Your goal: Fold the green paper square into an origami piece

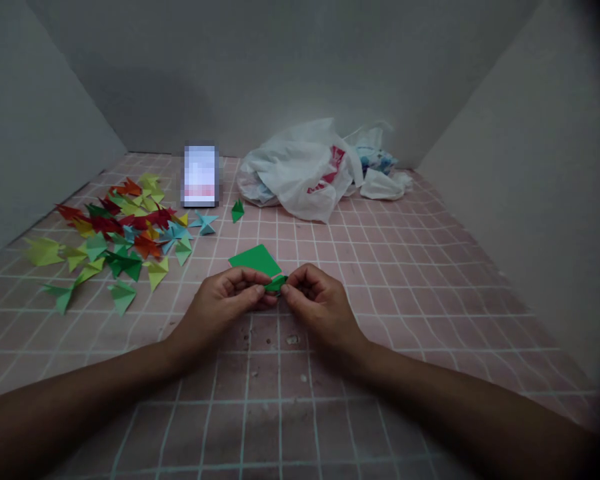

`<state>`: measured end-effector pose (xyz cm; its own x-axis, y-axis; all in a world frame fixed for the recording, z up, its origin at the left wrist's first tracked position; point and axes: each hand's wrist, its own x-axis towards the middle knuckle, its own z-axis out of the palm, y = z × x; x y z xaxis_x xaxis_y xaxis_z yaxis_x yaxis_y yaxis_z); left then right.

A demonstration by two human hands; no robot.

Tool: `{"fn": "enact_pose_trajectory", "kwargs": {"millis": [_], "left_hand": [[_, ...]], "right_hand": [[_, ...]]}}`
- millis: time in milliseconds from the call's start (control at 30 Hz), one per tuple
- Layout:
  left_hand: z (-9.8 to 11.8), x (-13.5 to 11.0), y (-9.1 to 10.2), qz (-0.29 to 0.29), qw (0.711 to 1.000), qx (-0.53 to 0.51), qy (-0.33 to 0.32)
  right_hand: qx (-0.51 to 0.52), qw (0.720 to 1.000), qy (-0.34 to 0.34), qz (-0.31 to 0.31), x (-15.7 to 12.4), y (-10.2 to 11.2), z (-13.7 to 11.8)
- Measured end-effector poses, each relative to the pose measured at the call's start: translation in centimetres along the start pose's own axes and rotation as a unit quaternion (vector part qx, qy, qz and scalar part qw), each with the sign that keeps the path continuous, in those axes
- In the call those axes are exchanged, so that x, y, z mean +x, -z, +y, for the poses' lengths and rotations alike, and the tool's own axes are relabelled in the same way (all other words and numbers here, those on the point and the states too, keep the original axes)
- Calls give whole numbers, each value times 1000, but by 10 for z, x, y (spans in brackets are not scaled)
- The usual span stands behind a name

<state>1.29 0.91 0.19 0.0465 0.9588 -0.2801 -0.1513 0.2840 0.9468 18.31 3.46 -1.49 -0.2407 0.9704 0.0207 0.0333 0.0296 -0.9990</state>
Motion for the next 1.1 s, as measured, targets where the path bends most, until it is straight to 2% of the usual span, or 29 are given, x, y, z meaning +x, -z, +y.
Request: {"fn": "enact_pose_trajectory", "kwargs": {"millis": [233, 633, 1100], "left_hand": [[0, 0, 1, -17, 999, -27, 1], [1, 2, -5, 18, 1000, -9, 20], [-3, 2, -5, 47, 999, 25, 1]], "right_hand": [[-11, 1000, 0, 5, -1, 0, -1], [7, 1000, 2, 4, 1, 0, 3], [27, 1000, -2, -10, -3, -4, 4]]}}
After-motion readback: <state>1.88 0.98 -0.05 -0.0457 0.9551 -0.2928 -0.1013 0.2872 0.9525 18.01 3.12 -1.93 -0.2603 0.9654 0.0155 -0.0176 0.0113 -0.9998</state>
